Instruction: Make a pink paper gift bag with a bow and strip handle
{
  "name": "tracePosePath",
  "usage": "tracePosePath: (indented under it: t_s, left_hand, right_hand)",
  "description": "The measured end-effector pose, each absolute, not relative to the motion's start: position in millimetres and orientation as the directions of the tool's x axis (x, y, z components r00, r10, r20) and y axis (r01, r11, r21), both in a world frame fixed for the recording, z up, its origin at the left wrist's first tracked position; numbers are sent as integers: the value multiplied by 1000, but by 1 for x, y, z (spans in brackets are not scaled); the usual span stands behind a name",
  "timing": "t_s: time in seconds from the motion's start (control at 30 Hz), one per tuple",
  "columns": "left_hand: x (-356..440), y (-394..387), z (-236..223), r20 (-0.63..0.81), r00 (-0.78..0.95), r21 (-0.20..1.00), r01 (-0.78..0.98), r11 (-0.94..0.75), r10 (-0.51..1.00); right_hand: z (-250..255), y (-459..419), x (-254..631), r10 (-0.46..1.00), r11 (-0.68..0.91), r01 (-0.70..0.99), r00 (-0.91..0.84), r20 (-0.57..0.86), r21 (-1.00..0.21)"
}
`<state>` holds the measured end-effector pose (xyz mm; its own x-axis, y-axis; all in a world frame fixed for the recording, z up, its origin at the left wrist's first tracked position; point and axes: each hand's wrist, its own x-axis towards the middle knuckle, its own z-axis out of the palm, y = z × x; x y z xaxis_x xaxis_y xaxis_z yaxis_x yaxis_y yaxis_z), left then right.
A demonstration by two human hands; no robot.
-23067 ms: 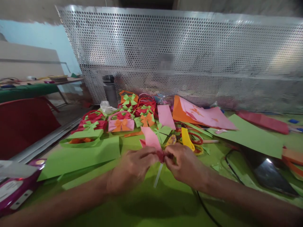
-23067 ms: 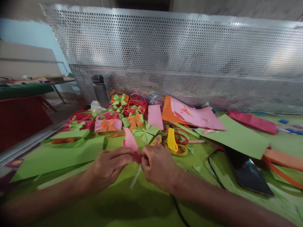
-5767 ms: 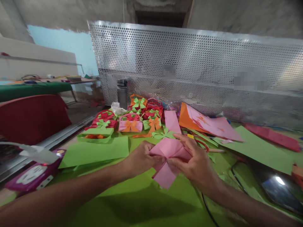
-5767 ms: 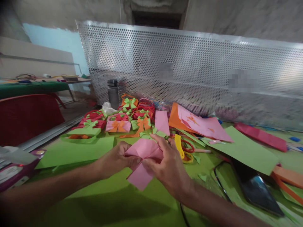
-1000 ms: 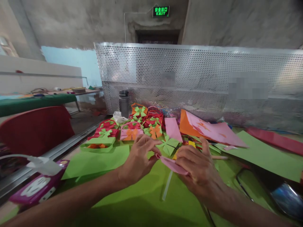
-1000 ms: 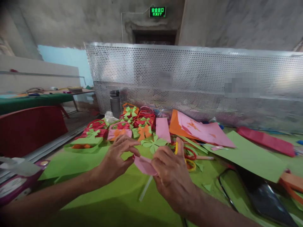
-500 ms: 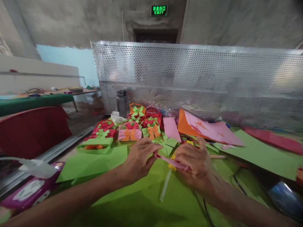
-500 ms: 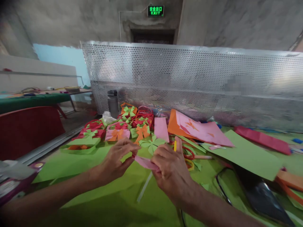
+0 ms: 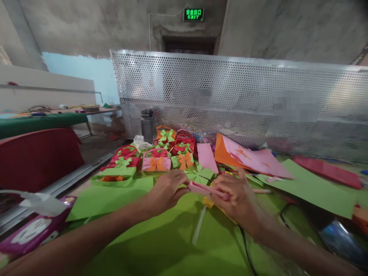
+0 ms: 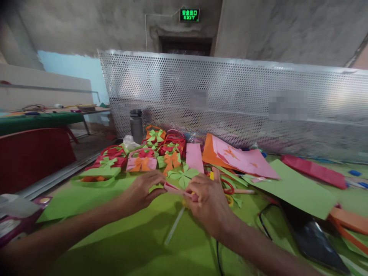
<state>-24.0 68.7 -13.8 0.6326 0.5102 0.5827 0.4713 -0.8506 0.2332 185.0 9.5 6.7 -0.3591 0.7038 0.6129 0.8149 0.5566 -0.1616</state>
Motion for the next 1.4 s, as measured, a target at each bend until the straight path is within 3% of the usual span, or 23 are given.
tracePosePath:
  t_s: [0.27, 0.4, 0.47, 0.57, 0.67, 0.8, 1.17, 1.4]
  left_hand:
    - [-31, 82, -13, 510, 445, 510, 533, -675, 736]
    - [-29, 78, -8, 468, 388, 780, 241, -577, 794]
    - [-25, 71, -6, 395, 458, 879, 64, -472, 797]
    - [-14, 59, -7, 264, 622, 955, -61, -291, 737]
    - [-7, 50, -11, 190, 696, 976, -57, -211, 693]
    - [-4, 43, -14, 174, 625, 980, -35, -195, 761]
    - [-4, 40, -16, 182, 602, 983, -136, -125, 777]
    - [-2, 44, -22, 69, 677, 992, -128, 24, 732]
  right_hand:
    - [15, 13, 188, 803, 473, 848, -302, 513, -241]
    - [17, 11, 187, 833, 456, 837, -283, 475, -302]
    - [19, 10, 186, 861, 432, 831, -264, 434, -352]
    - [23, 7, 185, 897, 398, 796, -235, 373, -456]
    - [29, 5, 184, 921, 384, 727, -257, 292, -570]
    - [35, 8, 184, 950, 301, 675, -276, 147, -673]
    - [36, 14, 187, 957, 238, 669, -284, 53, -704]
    - [30, 10, 186, 944, 266, 675, -328, 43, -689]
